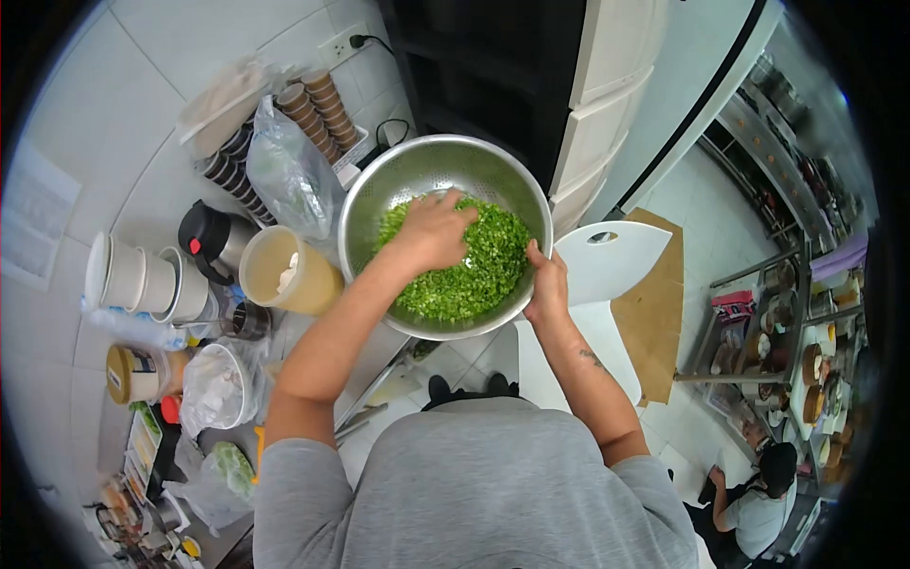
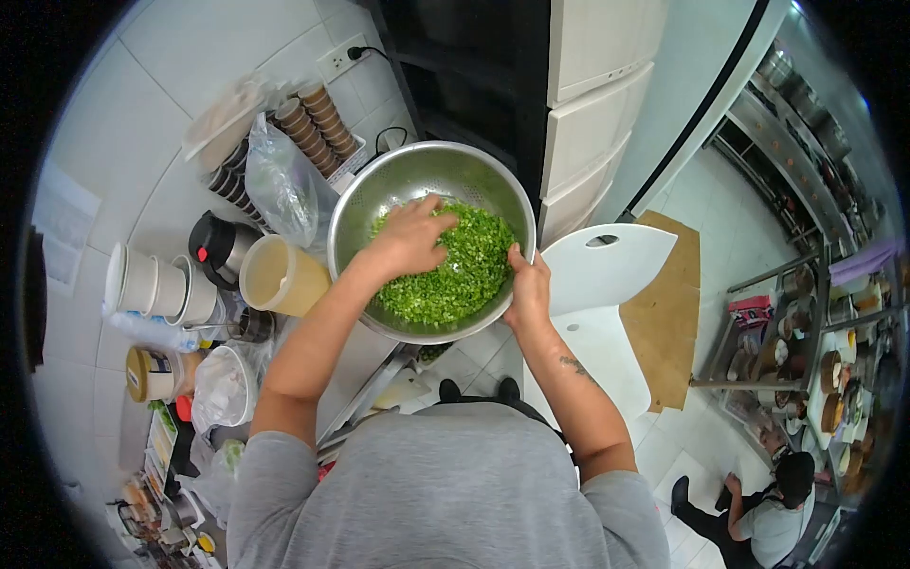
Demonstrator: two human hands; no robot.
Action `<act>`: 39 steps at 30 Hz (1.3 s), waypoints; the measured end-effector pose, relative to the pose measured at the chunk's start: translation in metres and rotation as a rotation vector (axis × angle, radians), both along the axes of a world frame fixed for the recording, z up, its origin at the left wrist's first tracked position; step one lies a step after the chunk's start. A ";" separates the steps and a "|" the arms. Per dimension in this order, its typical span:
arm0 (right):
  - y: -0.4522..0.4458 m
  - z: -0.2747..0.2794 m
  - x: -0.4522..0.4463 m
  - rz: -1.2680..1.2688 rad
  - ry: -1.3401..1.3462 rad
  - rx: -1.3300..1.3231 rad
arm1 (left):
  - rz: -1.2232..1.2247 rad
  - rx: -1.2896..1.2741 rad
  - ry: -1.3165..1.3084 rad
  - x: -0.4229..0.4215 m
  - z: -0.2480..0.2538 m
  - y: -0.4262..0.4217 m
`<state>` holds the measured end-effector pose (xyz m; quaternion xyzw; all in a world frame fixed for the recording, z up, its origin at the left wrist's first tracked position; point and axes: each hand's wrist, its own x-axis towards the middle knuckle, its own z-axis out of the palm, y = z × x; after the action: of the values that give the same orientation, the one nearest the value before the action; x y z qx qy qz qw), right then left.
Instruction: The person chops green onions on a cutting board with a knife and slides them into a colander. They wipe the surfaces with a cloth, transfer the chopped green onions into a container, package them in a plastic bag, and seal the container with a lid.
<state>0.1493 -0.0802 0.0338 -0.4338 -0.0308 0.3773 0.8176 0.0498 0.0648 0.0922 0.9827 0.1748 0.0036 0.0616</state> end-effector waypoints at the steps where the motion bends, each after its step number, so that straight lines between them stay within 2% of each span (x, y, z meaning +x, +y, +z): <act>1: 0.003 -0.005 0.002 0.006 0.002 0.004 | -0.021 -0.078 -0.110 0.008 -0.001 -0.004; 4: 0.015 -0.015 0.001 -0.013 -0.084 0.044 | -0.217 -0.083 -0.268 0.033 -0.029 -0.033; 6: 0.011 -0.005 -0.002 0.006 -0.050 0.026 | -0.190 0.021 -0.174 0.030 -0.046 -0.017; 8: 0.004 0.009 -0.003 0.023 0.007 -0.042 | -0.106 0.068 -0.012 0.022 -0.040 -0.001; 10: 0.005 0.000 0.003 0.015 -0.014 -0.045 | 0.037 0.069 0.226 0.005 -0.010 0.013; 13: 0.009 -0.007 0.001 0.018 0.002 -0.011 | 0.052 -0.331 -0.288 -0.005 0.005 0.014; 16: 0.018 -0.007 -0.003 0.037 0.011 0.005 | -0.144 -0.432 -0.448 -0.003 -0.031 -0.020; 18: 0.020 -0.005 -0.005 0.046 0.007 -0.040 | -0.252 -0.064 -0.429 -0.018 -0.043 -0.032; 20: 0.020 -0.008 -0.005 0.094 0.014 -0.059 | -0.163 0.011 -0.511 -0.024 -0.040 -0.027; 22: 0.020 -0.030 0.000 0.130 0.013 -0.063 | 0.121 -0.222 -0.686 -0.031 0.005 -0.022; 23: 0.019 -0.031 0.000 0.132 0.020 -0.076 | 0.196 -0.318 -0.708 -0.038 0.019 -0.015; 24: 0.020 -0.031 0.002 0.138 0.025 -0.087 | 0.164 -0.396 -0.614 -0.040 0.014 -0.014; 26: 0.021 -0.033 0.003 0.154 0.028 -0.085 | 0.102 -0.546 -0.422 -0.041 -0.016 -0.006; 28: 0.025 -0.038 0.009 0.169 0.016 -0.054 | -0.026 0.103 -0.437 -0.051 -0.033 -0.016; 30: 0.026 -0.040 0.012 0.198 0.088 -0.067 | 0.081 -0.083 -0.677 -0.053 -0.023 -0.015; 31: 0.025 -0.039 0.012 0.213 0.139 -0.075 | 0.271 -0.275 -0.751 -0.056 -0.001 -0.020; 34: 0.026 -0.040 0.010 0.268 0.216 -0.067 | 0.158 -0.456 -0.709 -0.060 -0.013 -0.022; 36: 0.028 -0.039 0.010 0.266 0.231 -0.062 | 0.084 -0.060 -0.383 -0.065 -0.018 -0.031; 38: 0.027 -0.034 0.010 0.254 0.210 -0.086 | 0.064 0.072 -0.617 -0.070 -0.018 -0.029; 39: 0.026 -0.033 0.010 0.240 0.206 -0.096 | 0.136 -0.221 -0.843 -0.070 -0.016 -0.020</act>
<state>0.1594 -0.0544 0.0010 -0.4246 0.0198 0.5160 0.7437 -0.0204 0.0450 0.0760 0.8691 0.1979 0.3896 0.2318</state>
